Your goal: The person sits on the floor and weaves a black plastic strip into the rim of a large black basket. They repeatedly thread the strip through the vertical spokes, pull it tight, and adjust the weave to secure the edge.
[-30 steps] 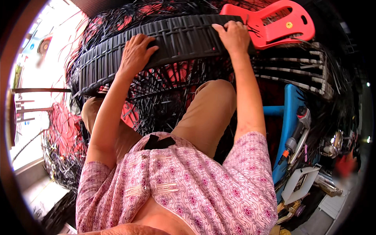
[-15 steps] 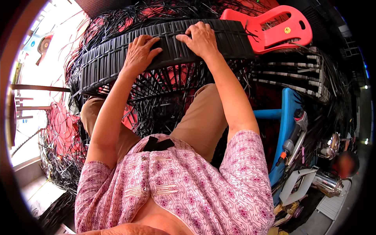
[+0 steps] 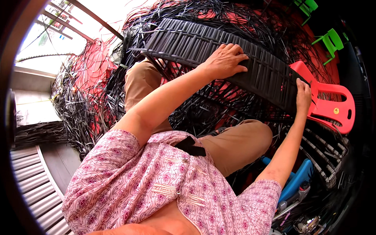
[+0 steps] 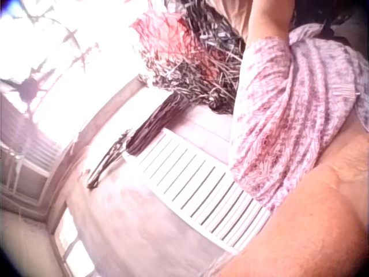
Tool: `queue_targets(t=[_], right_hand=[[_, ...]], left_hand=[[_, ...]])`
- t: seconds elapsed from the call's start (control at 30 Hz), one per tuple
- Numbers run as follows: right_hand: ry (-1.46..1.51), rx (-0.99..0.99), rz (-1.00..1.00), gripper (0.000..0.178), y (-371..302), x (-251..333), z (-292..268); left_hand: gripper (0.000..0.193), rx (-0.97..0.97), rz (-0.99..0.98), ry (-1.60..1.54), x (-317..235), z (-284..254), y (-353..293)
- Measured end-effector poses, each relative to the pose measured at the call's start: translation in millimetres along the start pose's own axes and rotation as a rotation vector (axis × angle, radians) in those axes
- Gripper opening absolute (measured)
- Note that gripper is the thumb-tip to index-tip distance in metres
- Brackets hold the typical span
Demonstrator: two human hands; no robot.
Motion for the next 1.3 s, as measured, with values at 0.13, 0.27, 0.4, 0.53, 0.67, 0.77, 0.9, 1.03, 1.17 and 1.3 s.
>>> queue_targets(t=[0.13, 0.27, 0.4, 0.53, 0.67, 0.77, 0.9, 1.03, 1.17, 1.3], right_hand=[[-0.252, -0.129, -0.132, 0.058, -16, 14, -4], [-0.144, -0.168, -0.080, 0.051, -23, -14, -7], [-0.094, -0.193, -0.066, 0.048, -22, -13, -6], [-0.086, -0.293, 0.022, 0.051, -27, -19, -14], [-0.615, -0.547, -0.035, 0.062, -33, -38, -34], [-0.423, -0.049, 0.489, 0.091, -24, -97, -34], [0.024, -0.085, 0.428, 0.089, -22, -152, -24], [0.060, -0.080, 0.510, 0.086, -21, -119, -17], [0.283, -0.256, 0.625, 0.082, -74, -91, -37], [0.426, -0.136, 0.551, 0.077, -143, -37, -22]], left_hand=[[0.035, -0.130, -0.008, -0.171, 13, -12, -5], [0.029, -0.200, -0.136, -0.096, 35, -63, -19], [0.036, -0.074, -0.371, -0.026, 108, -100, -62], [0.032, -0.466, -0.773, -0.418, 173, -184, -87], [0.050, 0.150, -0.758, 0.207, 229, -201, -144], [0.048, 0.249, -0.836, 0.008, 252, -173, -153], [0.052, 0.275, -1.075, 0.009, 231, -145, -103], [0.066, 0.011, -1.124, -0.168, 253, -144, -110], [0.074, -0.087, -1.143, -0.101, 263, -161, -76], [0.084, 0.062, -0.941, -0.079, 337, -194, -88]])
Point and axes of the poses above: each hand's wrist, its own y-axis towards the middle knuckle, its own z-axis out of the palm, x = y × z, the point moved 3 cm from there along y, towards the middle knuckle, and after that the axes turned 4 degrees about -x, right-handed, at the moved point
